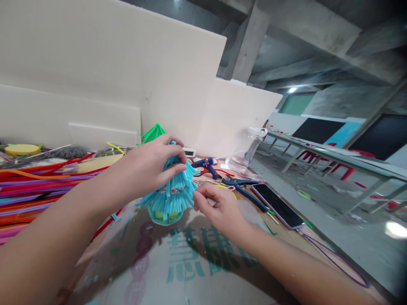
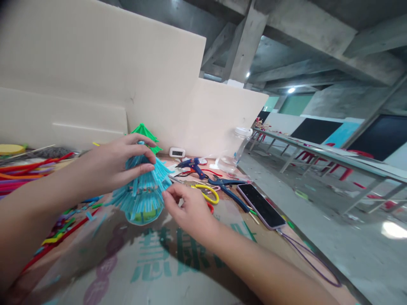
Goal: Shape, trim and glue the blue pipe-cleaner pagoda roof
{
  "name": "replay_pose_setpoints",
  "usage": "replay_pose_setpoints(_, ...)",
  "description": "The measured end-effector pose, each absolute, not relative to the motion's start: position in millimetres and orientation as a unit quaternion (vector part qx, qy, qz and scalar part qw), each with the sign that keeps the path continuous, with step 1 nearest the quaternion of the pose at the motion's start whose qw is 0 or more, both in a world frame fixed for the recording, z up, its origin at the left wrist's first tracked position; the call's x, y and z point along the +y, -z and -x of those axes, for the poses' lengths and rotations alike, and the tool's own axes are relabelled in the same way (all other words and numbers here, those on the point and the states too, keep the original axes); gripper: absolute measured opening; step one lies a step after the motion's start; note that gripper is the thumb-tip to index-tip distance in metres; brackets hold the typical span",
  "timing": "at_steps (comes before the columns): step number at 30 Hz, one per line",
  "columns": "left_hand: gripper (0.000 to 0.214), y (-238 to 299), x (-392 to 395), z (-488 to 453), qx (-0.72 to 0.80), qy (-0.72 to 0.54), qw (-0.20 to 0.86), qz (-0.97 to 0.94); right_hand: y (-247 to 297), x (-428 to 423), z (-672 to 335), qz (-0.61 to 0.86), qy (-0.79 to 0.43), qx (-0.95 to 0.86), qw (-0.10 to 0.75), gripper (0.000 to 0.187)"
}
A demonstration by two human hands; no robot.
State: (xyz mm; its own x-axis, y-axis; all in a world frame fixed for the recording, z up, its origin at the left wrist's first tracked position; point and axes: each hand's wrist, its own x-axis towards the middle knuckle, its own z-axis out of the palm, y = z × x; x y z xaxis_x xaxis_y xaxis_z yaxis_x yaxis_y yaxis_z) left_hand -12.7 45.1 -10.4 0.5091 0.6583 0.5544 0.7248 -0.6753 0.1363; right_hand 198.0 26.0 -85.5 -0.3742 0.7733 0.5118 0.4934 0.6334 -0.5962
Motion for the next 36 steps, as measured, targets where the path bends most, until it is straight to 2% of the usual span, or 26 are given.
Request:
replay_pose_setpoints(9, 0.022, 11, 44, 12, -0.394, 0.294, 0.062, 0.868, 86, 27, -196, 0.400, -0.197, -0.809, 0.383, 0.024)
replay_pose_setpoints(13, 0.023, 11, 45, 13, -0.400, 0.292, 0.062, 0.867, 87, 28, -194, 0.376, -0.255, -0.784, 0.422, 0.011)
replay_pose_setpoints(17, 0.024, 11, 45, 13, -0.394, 0.294, 0.060, 0.869, 91, 27, -193, 0.350, -0.284, -0.769, 0.454, 0.015)
replay_pose_setpoints(23, 0.022, 10, 45, 13, -0.394, 0.288, 0.056, 0.871, 96, 25, -192, 0.366, -0.220, -0.779, 0.460, 0.031)
replay_pose_setpoints(28, 0.023, 10, 46, 13, -0.391, 0.287, 0.060, 0.872, 98, 24, -191, 0.341, -0.171, -0.782, 0.492, 0.018)
replay_pose_setpoints(36, 0.022, 12, 49, 14, -0.389, 0.281, 0.063, 0.875, 99, 25, -192, 0.329, -0.164, -0.789, 0.493, 0.016)
